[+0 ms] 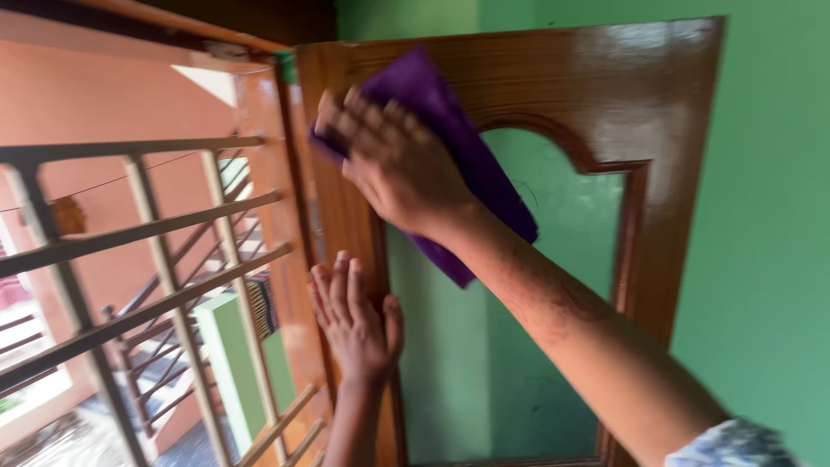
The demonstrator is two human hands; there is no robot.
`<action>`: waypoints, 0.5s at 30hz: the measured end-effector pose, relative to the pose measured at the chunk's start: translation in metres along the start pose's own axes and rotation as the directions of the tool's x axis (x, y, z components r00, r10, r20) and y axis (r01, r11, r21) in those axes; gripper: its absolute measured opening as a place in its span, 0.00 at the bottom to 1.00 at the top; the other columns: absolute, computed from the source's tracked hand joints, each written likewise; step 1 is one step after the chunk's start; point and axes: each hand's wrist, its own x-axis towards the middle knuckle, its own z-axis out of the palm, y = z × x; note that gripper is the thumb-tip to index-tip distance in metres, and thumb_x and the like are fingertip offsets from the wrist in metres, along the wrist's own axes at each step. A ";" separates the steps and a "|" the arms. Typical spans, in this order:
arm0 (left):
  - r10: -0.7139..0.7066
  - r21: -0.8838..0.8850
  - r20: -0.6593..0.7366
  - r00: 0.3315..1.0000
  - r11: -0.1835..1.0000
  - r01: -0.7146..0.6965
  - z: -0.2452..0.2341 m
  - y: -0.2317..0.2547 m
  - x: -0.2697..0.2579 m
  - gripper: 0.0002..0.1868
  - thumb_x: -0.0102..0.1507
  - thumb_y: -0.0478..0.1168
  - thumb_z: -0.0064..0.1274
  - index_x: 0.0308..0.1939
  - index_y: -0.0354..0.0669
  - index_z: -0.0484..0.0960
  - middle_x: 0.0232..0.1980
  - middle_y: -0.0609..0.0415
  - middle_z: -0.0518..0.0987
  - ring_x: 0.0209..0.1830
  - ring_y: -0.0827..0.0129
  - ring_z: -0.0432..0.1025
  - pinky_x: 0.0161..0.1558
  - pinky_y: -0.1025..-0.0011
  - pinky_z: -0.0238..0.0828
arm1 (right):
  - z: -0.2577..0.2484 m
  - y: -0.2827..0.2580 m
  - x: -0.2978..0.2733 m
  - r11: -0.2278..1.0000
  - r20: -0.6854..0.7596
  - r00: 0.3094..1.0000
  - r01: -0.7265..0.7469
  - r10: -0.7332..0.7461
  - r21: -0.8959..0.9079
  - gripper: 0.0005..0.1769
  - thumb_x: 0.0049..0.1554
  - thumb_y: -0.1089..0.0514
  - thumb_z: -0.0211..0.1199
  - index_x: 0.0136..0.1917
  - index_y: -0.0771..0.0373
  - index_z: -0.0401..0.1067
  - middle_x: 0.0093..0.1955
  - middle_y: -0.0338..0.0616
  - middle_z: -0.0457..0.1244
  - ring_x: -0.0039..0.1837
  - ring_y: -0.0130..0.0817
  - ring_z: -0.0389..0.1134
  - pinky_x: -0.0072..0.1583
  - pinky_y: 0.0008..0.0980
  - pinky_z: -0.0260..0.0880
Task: The person cleans a glass window pane by wiping the surface with a cloth, spraying liquid from a bottle onto the glass and frame, and wiping the edges and corners with the cloth.
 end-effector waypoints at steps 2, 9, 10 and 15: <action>-0.014 0.092 0.028 1.000 0.996 0.011 0.000 0.008 0.005 0.31 0.72 0.49 0.42 0.77 0.39 0.61 0.79 0.44 0.62 0.84 0.43 0.47 0.80 0.42 0.37 | -0.013 0.018 -0.003 0.994 -0.097 0.991 -0.097 0.091 -0.052 0.27 0.72 0.49 0.46 0.80 0.59 0.58 0.83 0.46 0.50 0.84 0.44 0.50 0.80 0.53 0.46; -0.056 0.251 0.117 0.991 0.968 0.025 -0.004 0.022 0.018 0.29 0.71 0.43 0.40 0.77 0.42 0.64 0.79 0.49 0.65 0.82 0.54 0.52 0.80 0.49 0.34 | -0.041 0.087 -0.034 0.953 -0.316 0.919 -0.283 0.237 -0.108 0.21 0.76 0.50 0.49 0.76 0.60 0.63 0.83 0.51 0.54 0.84 0.45 0.55 0.81 0.54 0.56; -0.061 0.249 0.120 0.991 0.968 0.029 -0.004 0.022 0.018 0.29 0.70 0.43 0.40 0.77 0.42 0.64 0.79 0.49 0.65 0.82 0.54 0.52 0.80 0.50 0.33 | -0.046 0.098 -0.044 0.910 -0.260 0.884 -0.412 0.388 -0.041 0.19 0.75 0.48 0.47 0.71 0.59 0.65 0.81 0.49 0.57 0.81 0.43 0.58 0.80 0.50 0.58; -0.080 0.240 0.114 0.990 0.969 0.051 -0.003 0.025 0.019 0.30 0.71 0.42 0.38 0.78 0.40 0.62 0.79 0.48 0.64 0.83 0.56 0.52 0.80 0.51 0.31 | -0.078 0.129 -0.110 0.817 -0.406 0.818 -0.525 0.406 -0.240 0.25 0.76 0.51 0.44 0.78 0.68 0.62 0.82 0.58 0.53 0.84 0.54 0.51 0.79 0.59 0.51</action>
